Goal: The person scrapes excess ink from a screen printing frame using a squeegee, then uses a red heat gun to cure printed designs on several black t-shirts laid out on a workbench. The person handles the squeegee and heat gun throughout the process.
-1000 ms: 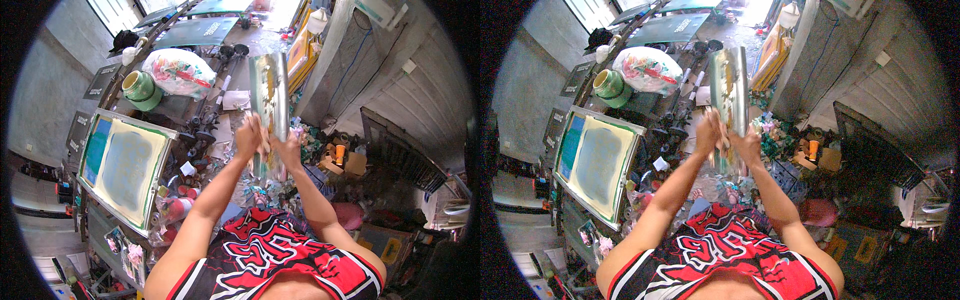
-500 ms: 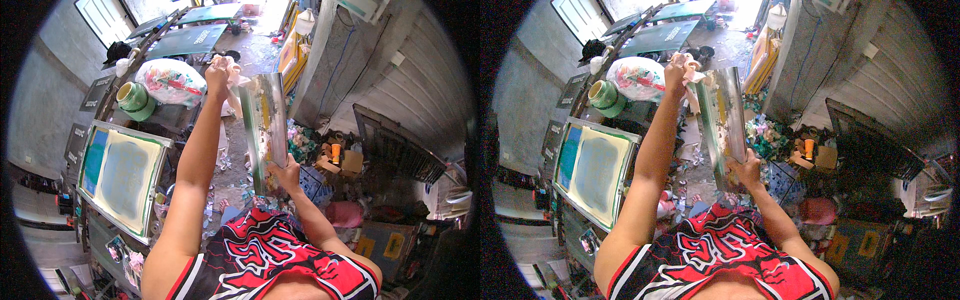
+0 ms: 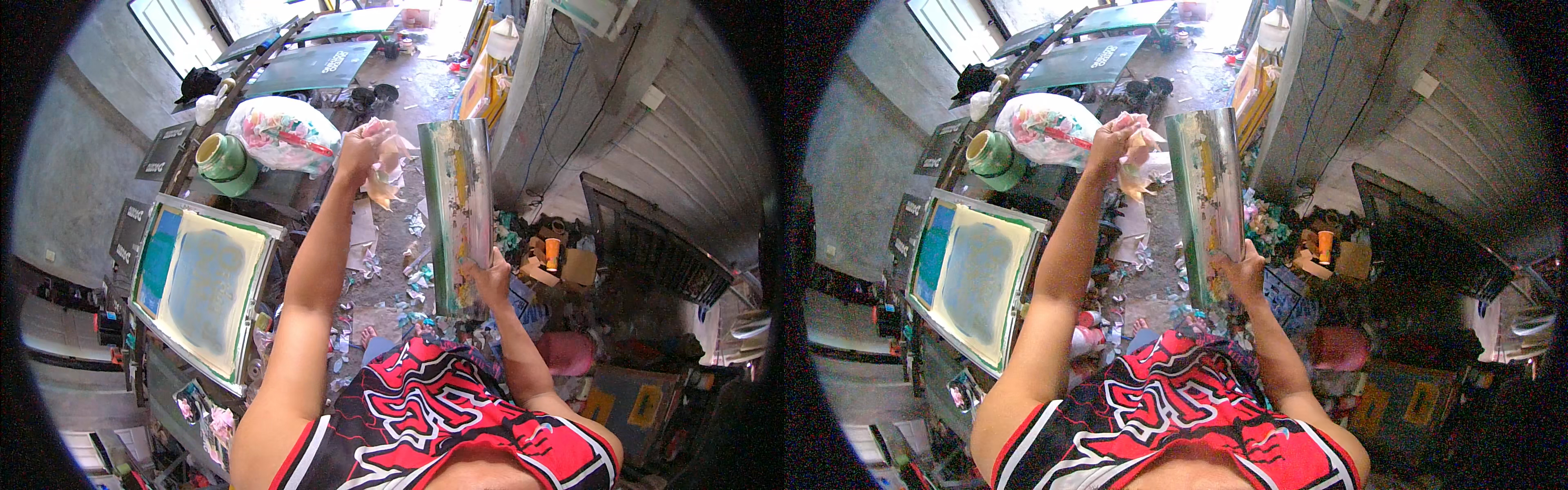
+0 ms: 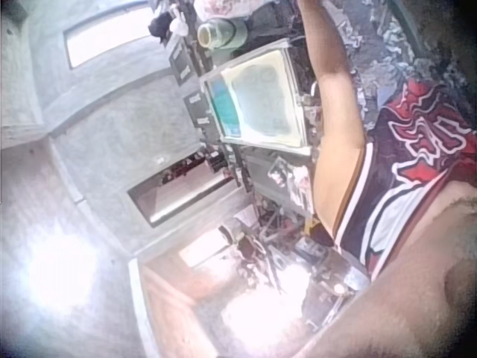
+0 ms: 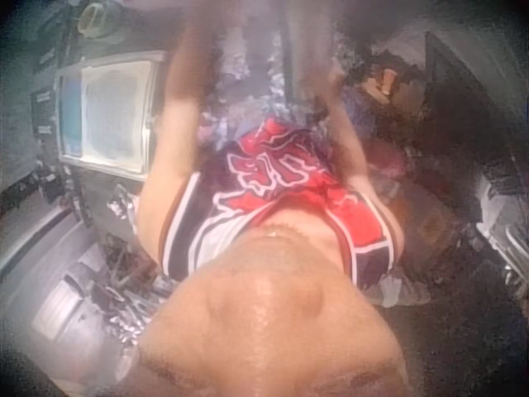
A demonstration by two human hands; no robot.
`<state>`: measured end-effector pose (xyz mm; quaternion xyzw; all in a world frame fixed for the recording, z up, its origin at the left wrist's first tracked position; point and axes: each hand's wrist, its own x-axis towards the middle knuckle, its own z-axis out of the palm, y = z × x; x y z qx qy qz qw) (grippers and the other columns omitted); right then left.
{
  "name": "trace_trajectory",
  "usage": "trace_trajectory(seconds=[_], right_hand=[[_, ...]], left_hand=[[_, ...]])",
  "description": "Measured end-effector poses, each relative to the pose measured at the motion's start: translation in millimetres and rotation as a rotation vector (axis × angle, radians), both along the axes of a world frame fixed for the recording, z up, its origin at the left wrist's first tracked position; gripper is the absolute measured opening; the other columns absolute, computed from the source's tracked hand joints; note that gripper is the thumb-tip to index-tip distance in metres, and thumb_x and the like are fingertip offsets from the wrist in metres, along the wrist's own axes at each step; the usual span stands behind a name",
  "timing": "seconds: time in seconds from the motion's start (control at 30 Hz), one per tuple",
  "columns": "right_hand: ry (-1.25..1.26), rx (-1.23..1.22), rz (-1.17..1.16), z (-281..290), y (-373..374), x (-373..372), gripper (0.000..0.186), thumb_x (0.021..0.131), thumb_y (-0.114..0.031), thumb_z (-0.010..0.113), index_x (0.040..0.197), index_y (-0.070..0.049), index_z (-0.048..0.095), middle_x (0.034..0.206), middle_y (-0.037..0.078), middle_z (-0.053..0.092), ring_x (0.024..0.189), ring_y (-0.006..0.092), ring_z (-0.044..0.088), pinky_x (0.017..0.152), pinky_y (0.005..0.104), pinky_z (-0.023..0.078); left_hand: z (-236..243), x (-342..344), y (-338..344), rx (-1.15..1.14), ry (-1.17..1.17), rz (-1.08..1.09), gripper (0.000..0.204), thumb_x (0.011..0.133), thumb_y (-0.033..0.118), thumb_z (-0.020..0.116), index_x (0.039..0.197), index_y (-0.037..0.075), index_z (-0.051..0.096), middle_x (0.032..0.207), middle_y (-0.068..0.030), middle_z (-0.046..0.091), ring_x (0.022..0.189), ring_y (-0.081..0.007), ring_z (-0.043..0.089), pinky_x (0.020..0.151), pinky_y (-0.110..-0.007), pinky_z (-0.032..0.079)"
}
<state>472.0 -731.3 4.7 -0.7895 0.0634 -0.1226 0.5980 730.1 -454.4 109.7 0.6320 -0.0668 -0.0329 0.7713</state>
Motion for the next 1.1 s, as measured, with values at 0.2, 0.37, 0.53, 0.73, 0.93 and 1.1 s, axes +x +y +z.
trace_trajectory(seconds=[0.2, 0.37, 0.53, 0.73, 0.93, 1.1], right_hand=[[0.025, -0.017, 0.052, 5.0, 18.3, 10.5, 0.047, 0.079, -0.03, 0.084, 0.109, 0.001, 0.065, 0.088, 0.015, 0.076, 0.078, 0.0221, 0.074, 0.072, 0.0376, 0.057], [-0.006, -0.035, 0.014, 13.1, 33.1, 37.6, 0.043, 0.085, -0.026, 0.081, 0.116, 0.001, 0.065, 0.102, 0.012, 0.074, 0.091, 0.017, 0.069, 0.081, 0.035, 0.054], [0.026, 0.065, -0.07, 33.4, 20.9, 97.8, 0.039, 0.088, -0.029, 0.078, 0.109, 0.001, 0.066, 0.093, 0.01, 0.071, 0.083, 0.0187, 0.066, 0.076, 0.0365, 0.053], [0.041, 0.406, -0.016, 35.8, 21.4, 146.1, 0.04, 0.091, -0.035, 0.077, 0.107, 0.0, 0.069, 0.092, 0.003, 0.067, 0.081, 0.0174, 0.061, 0.074, 0.0343, 0.048], [0.14, 0.413, -0.013, 32.0, 55.7, 141.2, 0.048, 0.088, -0.04, 0.078, 0.117, -0.003, 0.069, 0.104, 0.004, 0.069, 0.088, 0.0183, 0.06, 0.081, 0.0357, 0.047], [0.123, 0.396, -0.086, 40.4, 91.4, 130.3, 0.049, 0.089, -0.034, 0.078, 0.123, -0.001, 0.066, 0.111, 0.005, 0.069, 0.097, 0.0181, 0.062, 0.087, 0.0362, 0.047]], left_hand=[[-9.9, -19.2, -56.3, -0.194, 0.082, 0.066, 0.026, 0.102, 0.029, 0.066, 0.114, 0.007, 0.071, 0.092, -0.0033, 0.071, 0.073, -0.0131, 0.066, 0.06, -0.03, 0.053], [-7.9, -56.3, -85.8, -0.015, 0.027, 0.188, 0.026, 0.099, 0.027, 0.069, 0.111, 0.004, 0.072, 0.096, -0.0032, 0.07, 0.082, -0.0132, 0.064, 0.071, -0.031, 0.052], [-52.5, -99.7, -89.5, 0.101, -0.111, 0.089, 0.024, 0.103, 0.028, 0.063, 0.104, 0.006, 0.071, 0.094, -0.0005, 0.067, 0.085, -0.0115, 0.061, 0.075, -0.028, 0.05], [-91.4, -185.2, -65.2, 0.042, 0.124, 0.05, 0.012, 0.097, 0.019, 0.071, 0.097, 0.008, 0.069, 0.09, 0.003, 0.065, 0.082, -0.0074, 0.057, 0.075, -0.025, 0.048], [-93.1, -216.2, -27.0, 0.095, 0.083, 0.082, 0.019, 0.093, 0.016, 0.076, 0.108, 0.006, 0.073, 0.094, 0.0035, 0.07, 0.086, -0.0051, 0.06, 0.077, -0.026, 0.051], [-100.3, -251.6, 3.2, -0.008, 0.154, 0.17, 0.025, 0.09, 0.005, 0.075, 0.114, 0.001, 0.07, 0.108, -0.0007, 0.073, 0.097, -0.0077, 0.063, 0.087, -0.027, 0.051]])
